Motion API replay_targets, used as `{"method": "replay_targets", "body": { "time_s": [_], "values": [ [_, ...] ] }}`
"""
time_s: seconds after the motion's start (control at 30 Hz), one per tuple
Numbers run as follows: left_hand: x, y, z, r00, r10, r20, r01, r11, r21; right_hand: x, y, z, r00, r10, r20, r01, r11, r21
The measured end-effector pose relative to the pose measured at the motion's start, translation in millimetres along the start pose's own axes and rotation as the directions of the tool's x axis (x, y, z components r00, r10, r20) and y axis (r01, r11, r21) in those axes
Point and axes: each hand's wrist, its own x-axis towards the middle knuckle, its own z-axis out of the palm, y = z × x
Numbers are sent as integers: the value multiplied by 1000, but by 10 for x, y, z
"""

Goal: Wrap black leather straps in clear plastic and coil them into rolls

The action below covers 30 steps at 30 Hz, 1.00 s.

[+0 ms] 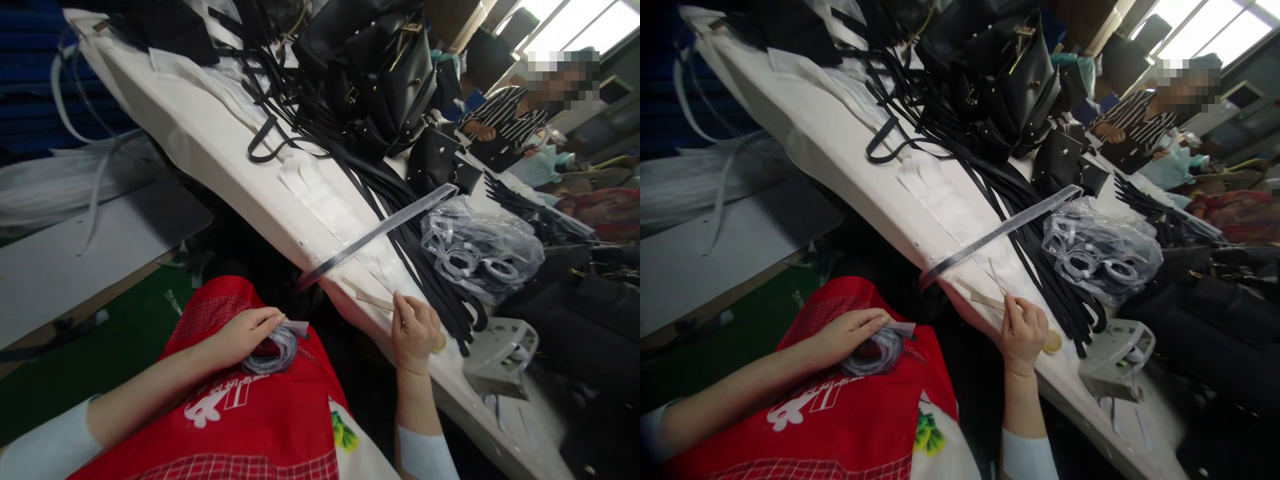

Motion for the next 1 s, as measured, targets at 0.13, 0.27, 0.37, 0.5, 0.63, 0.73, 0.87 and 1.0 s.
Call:
{"method": "replay_targets", "body": {
  "time_s": [0.13,0.27,0.37,0.5,0.63,0.73,0.87,1.0],
  "values": [
    [5,3,16,1000,-11,-4,11,999,-52,-204,29,150,980,-8,196,18,999,-47],
    [36,-18,61,999,-39,-18,37,995,-93,-254,37,260,978,57,199,-61,998,14],
    [61,-49,88,999,-50,-17,49,994,-94,-239,51,310,980,121,161,-139,984,111],
    [90,-82,102,998,-61,-6,61,995,-83,-191,108,334,957,234,170,-275,918,285],
    [113,-82,105,998,-61,10,61,997,-46,-119,207,305,907,303,292,-403,824,398],
    [121,-65,103,997,-65,39,66,998,-16,-99,249,301,897,300,324,-414,825,384],
    [125,-58,98,997,-55,56,54,999,4,-119,220,367,930,262,258,-334,895,294],
    [122,-46,88,998,-53,39,52,998,22,-82,102,320,979,184,91,-198,962,190]
  ]
}}
